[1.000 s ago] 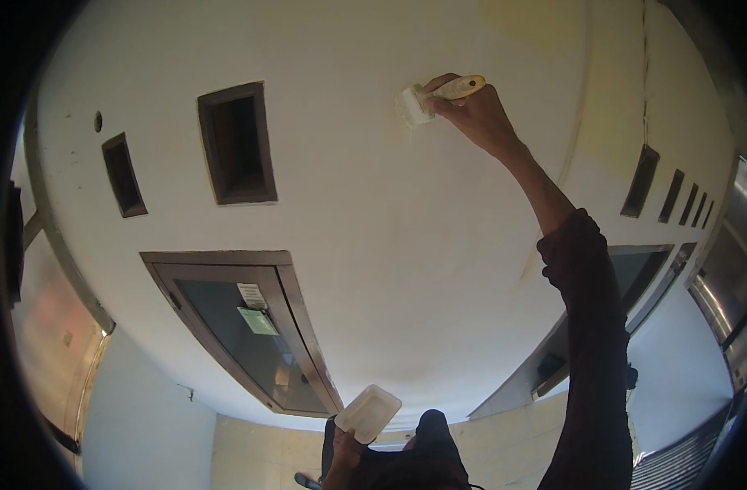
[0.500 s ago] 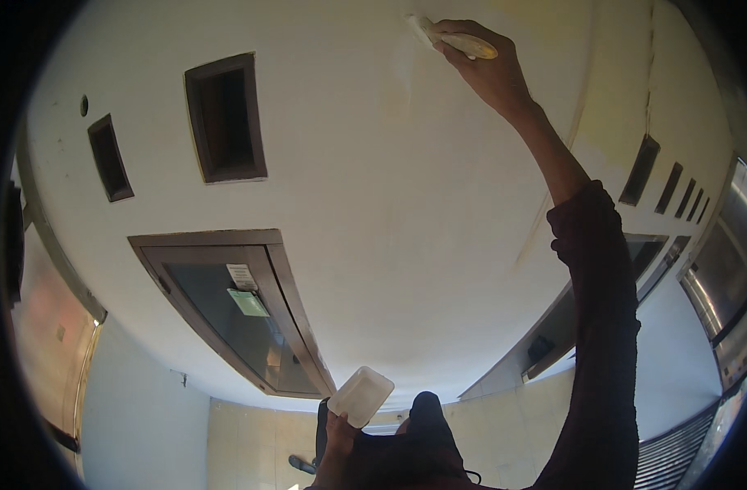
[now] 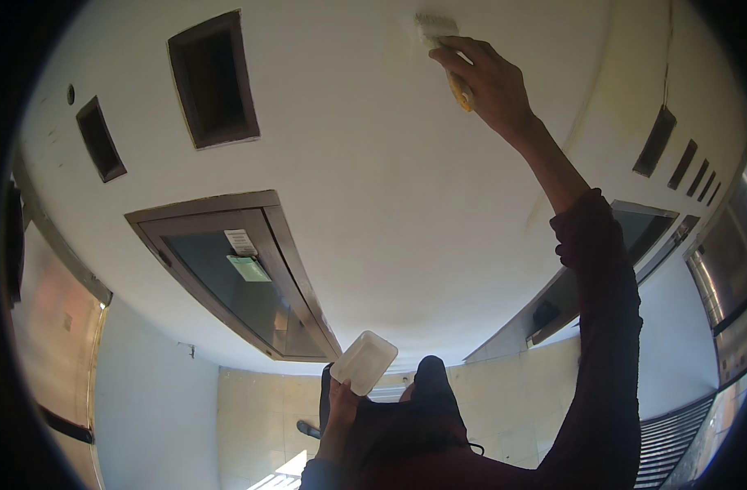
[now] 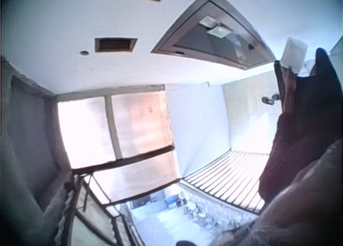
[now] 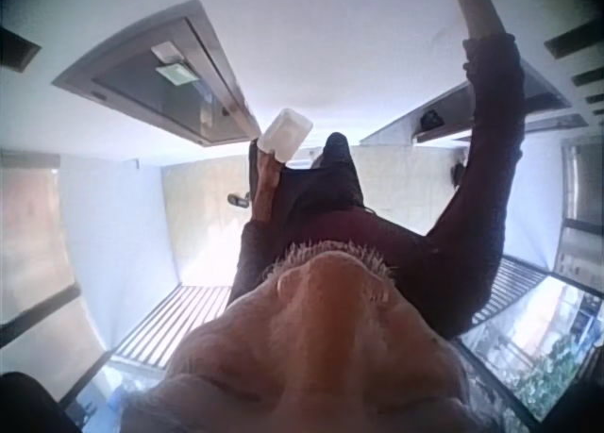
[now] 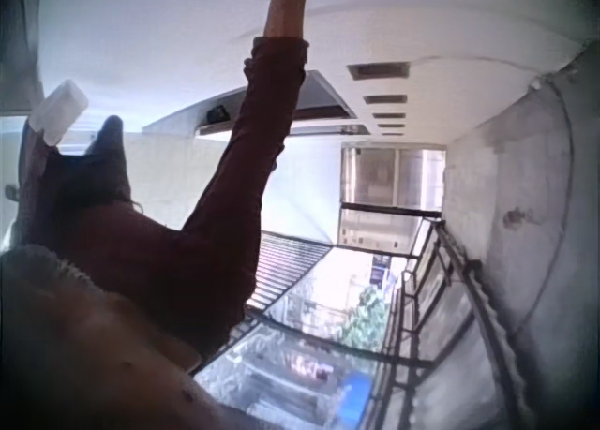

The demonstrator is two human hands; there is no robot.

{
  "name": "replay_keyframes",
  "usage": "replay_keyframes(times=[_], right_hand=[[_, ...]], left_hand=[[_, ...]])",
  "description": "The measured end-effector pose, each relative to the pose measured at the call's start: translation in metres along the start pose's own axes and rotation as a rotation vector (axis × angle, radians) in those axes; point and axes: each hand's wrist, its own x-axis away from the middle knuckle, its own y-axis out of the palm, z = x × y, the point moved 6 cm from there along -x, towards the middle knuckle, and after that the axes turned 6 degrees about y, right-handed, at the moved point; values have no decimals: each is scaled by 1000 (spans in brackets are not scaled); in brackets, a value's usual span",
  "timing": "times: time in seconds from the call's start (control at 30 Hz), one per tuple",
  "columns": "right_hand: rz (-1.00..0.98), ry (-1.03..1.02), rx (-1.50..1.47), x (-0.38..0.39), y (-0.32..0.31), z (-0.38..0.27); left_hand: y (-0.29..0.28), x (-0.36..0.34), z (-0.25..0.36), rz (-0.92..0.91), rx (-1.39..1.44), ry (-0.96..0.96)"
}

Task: The person paints a white ceiling using a paintbrush and a small container of paint. They repeatedly dip the brush into the container and apply paint to the ceiling surface in a stairwell area.

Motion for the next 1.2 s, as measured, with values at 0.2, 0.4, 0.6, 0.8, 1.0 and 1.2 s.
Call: replay_keyframes(times=[0.2, 0.4, 0.6, 0.8, 1.0, 1.2], right_hand=[[-138, 27, -21, 60, 11, -34], [-330, 135, -391, 158, 21, -103], [-570, 272, -579, 228, 85, -137], [-429, 305, -524, 178, 81, -119], [-182, 259, -452, 123, 34, -103], [-450, 267, -494, 169, 63, -114]], left_hand=[[-4, -1, -3, 29, 21, 11], [-4, -5, -7, 17, 15, 11], [-4, -5, -4, 19, 35, 19], [-16, -1, -8, 7, -6, 28], [-5, -1, -3, 36, 0, 16], [-9, -8, -8, 52, -11, 8]])
